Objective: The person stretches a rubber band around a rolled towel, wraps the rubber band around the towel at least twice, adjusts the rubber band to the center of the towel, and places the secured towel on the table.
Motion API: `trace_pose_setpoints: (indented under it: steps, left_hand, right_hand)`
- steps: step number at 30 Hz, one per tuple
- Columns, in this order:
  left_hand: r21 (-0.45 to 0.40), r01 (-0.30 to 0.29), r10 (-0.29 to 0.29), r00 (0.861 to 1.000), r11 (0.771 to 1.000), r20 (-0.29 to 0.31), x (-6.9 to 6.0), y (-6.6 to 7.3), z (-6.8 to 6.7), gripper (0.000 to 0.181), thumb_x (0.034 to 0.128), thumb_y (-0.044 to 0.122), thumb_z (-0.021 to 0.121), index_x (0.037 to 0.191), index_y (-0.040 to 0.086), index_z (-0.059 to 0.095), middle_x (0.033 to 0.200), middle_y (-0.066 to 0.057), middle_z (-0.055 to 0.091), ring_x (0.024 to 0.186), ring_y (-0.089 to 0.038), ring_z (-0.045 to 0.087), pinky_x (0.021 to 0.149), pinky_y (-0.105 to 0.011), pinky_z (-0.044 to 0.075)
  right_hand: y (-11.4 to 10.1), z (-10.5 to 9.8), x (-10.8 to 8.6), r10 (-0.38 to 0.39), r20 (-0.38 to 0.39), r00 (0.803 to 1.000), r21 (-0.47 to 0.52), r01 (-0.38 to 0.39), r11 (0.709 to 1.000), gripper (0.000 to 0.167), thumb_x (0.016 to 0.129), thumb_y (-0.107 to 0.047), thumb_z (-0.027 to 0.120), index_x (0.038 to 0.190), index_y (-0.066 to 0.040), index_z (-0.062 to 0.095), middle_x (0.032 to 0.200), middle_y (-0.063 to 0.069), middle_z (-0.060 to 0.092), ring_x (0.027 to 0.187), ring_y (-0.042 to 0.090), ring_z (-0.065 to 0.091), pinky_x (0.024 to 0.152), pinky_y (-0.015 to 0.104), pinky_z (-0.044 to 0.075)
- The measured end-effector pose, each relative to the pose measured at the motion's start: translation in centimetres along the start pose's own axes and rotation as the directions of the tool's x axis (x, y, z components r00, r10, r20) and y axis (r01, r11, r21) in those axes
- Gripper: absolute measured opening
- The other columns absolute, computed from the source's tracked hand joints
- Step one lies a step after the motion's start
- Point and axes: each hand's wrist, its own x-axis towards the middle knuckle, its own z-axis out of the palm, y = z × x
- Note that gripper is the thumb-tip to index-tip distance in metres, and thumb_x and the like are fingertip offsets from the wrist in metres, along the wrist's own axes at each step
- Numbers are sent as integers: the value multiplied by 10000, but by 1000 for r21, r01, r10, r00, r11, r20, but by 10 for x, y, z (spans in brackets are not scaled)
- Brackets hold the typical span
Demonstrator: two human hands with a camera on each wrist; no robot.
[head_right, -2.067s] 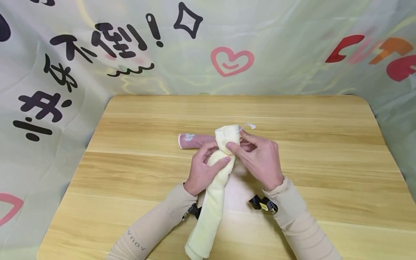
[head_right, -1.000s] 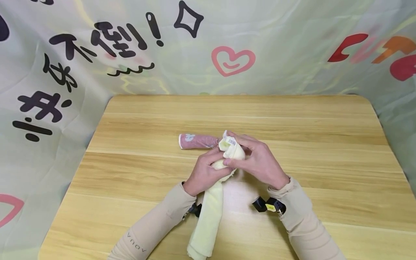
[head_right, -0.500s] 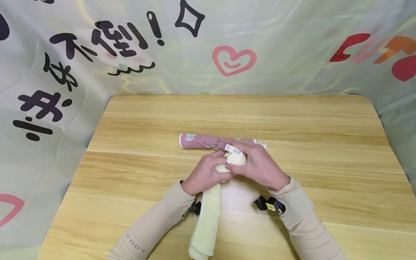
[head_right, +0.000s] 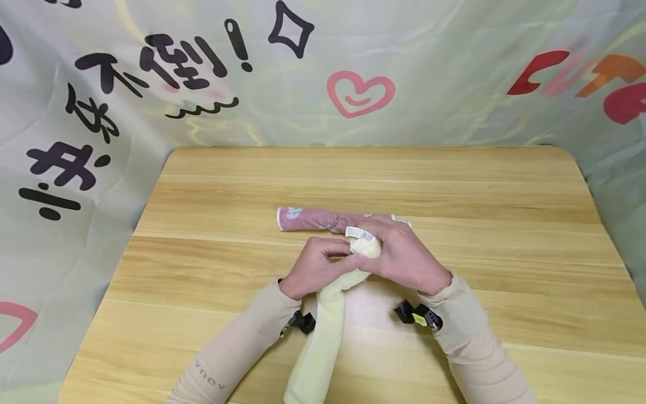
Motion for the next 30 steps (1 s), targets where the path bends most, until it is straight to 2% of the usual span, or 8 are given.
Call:
trace_pose_setpoints:
  steps: [3,6,9,11,17,21,27,30]
  left_hand:
    - [22,66,-65,996,998,-56,0,1,4,264,963,268,732,804,72,808,717,-45,757,677,78,581,629,-128,498]
    - [44,81,-77,993,996,-85,0,1,6,295,966,247,702,752,72,804,653,-45,731,605,68,531,560,-126,423]
    - [58,63,-57,992,996,-109,0,1,8,247,955,177,672,820,38,827,726,-103,779,633,75,576,574,-113,456]
    - [57,62,-55,991,996,-122,0,0,9,285,963,172,658,778,24,815,691,-120,762,606,71,554,542,-120,435]
    - [-15,123,-124,983,992,-133,0,-1,8,417,987,153,604,625,-34,697,586,-52,613,540,42,454,498,-143,361]
    - [-52,154,-160,977,987,-142,1,-2,7,377,968,114,572,665,-60,716,645,-94,661,544,37,473,494,-141,365]
    - [-37,105,-110,978,994,-175,1,-4,7,328,966,87,578,737,-51,768,737,-213,736,557,49,502,512,-134,400]
    - [-84,91,-105,976,992,-188,1,-4,6,309,959,51,555,783,-68,779,795,-235,761,608,55,573,584,-142,499]
  right_hand:
    - [0,5,1,-35,30,999,-32,36,999,615,779,-52,837,1365,-32,653,1299,168,713,1170,344,676,1004,473,564]
    - [-2,7,0,-32,75,997,-75,38,996,600,776,-60,807,1347,6,639,1392,231,654,1316,458,591,1109,696,429]
    - [-5,8,0,-13,109,994,-100,24,995,535,778,-82,812,1287,-9,664,1373,213,669,1350,483,552,1108,742,402]
    - [-4,9,0,-24,114,993,-100,35,994,465,784,-77,809,1231,-35,690,1330,191,697,1359,491,546,1129,738,389]
    - [-3,10,0,-91,95,991,-127,103,986,300,818,-105,820,1103,-71,736,1144,96,746,1233,410,652,1073,650,496]
    - [-3,9,0,-133,62,989,-156,141,978,283,800,-127,860,1056,-85,746,1071,49,747,1075,291,711,976,539,575]
    - [1,8,-1,-186,-69,980,-163,173,971,307,678,-45,876,957,-107,765,947,-17,720,841,95,636,719,283,580]
    - [3,8,-2,-205,-147,968,-141,184,973,301,646,-20,847,917,-118,761,915,-13,715,795,61,609,687,178,548]
